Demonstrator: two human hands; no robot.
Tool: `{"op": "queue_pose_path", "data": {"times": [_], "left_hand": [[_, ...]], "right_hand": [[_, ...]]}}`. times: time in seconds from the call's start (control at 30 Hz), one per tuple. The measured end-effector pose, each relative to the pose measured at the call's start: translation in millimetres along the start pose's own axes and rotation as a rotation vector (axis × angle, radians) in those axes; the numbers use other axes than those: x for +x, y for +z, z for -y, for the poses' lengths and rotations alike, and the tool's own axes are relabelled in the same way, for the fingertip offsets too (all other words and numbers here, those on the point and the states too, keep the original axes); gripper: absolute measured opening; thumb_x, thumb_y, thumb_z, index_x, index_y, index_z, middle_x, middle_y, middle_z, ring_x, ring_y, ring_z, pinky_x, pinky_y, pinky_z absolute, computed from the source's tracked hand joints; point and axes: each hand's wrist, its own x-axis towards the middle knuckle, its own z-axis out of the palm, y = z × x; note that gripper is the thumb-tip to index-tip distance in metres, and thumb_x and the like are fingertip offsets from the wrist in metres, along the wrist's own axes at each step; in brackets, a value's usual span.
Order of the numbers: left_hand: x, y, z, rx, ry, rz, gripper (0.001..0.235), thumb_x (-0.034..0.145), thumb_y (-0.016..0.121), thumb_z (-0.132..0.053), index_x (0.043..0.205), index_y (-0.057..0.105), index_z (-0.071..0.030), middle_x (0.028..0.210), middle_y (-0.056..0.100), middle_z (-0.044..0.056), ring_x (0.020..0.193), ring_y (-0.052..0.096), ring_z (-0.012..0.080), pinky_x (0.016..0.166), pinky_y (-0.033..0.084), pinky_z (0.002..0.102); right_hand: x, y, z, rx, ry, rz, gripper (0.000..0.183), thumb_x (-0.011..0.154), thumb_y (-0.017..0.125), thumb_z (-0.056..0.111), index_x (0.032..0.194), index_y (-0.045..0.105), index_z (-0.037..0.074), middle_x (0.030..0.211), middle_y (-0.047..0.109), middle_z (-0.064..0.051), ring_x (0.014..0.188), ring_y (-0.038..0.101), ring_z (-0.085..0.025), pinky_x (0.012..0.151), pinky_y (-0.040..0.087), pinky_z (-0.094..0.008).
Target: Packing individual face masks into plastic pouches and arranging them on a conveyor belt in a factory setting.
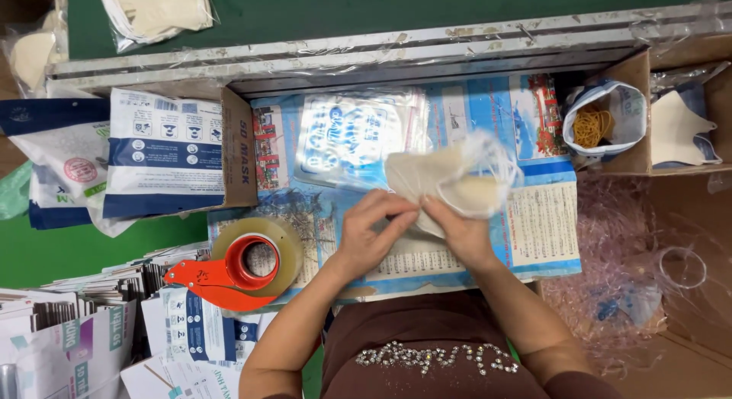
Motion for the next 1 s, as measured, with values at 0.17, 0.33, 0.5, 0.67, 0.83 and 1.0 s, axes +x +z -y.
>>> {"op": "queue_pose_path", "data": {"times": [0.17,0.33,0.5,0.67,0.83,1.0], "left_hand": [[18.8,-29.1,-58.7,0.268,0.213,0.025,0.031,0.086,0.083,-0.026,0.105,0.074,-0.002,0.101,0.071,0.011,0.092,0.068,0.0262,0.082,0.055,0.038],[27.8,-20.1,-69.5,0.383,0.241,0.342,0.033,0.084,0.085,-0.033,0.101,0.077,-0.005,0.098,0.076,0.008,0.089,0.072,0.0246,0.082,0.055,0.039],[11.0,32.6,-39.5,0.280,0.249,0.564,0.023,0.085,0.080,-0.029,0.097,0.077,-0.010,0.101,0.077,0.007,0.096,0.075,0.0235,0.085,0.059,0.036],[31.0,17.9,-46.7,0.157,-0.074,0.534,0.046,0.074,0.082,-0.045,0.100,0.078,-0.008,0.085,0.076,0.010,0.069,0.072,0.0232,0.060,0.054,0.035],[27.3,18.3,-44.6,0.199,-0.161,0.554,0.038,0.079,0.085,-0.043,0.092,0.080,-0.008,0.074,0.076,0.011,0.063,0.072,0.0211,0.060,0.054,0.034],[0.6,30.0,-18.6,0.029,-0.266,0.416,0.028,0.090,0.078,-0.034,0.101,0.078,-0.008,0.091,0.080,0.008,0.082,0.079,0.0190,0.073,0.061,0.034]], "right_hand": [[-37.5,-1.4,40.4,-0.383,-0.296,0.128,0.044,0.086,0.079,0.005,0.127,0.063,-0.004,0.118,0.071,-0.012,0.103,0.072,-0.021,0.087,0.063,-0.036],[-47.9,-5.3,56.6,-0.541,-0.222,0.359,0.044,0.086,0.076,0.006,0.126,0.061,-0.002,0.119,0.068,-0.013,0.110,0.068,-0.022,0.093,0.056,-0.036],[-53.1,-39.1,33.0,-0.761,-0.075,0.547,0.045,0.085,0.073,0.009,0.126,0.059,-0.003,0.122,0.062,-0.017,0.116,0.059,-0.025,0.097,0.048,-0.035],[-33.1,-52.1,80.9,-0.795,-0.162,0.594,0.031,0.088,0.073,0.010,0.117,0.072,0.000,0.109,0.066,-0.012,0.101,0.064,-0.020,0.087,0.052,-0.031],[-41.7,-27.5,92.7,-0.844,-0.233,0.558,0.022,0.087,0.076,0.010,0.108,0.078,0.002,0.094,0.067,-0.008,0.085,0.064,-0.018,0.074,0.053,-0.030],[-45.4,-27.7,62.0,-0.917,-0.429,0.336,0.020,0.079,0.083,0.010,0.095,0.075,0.003,0.080,0.066,-0.005,0.066,0.061,-0.013,0.058,0.049,-0.028]]}}
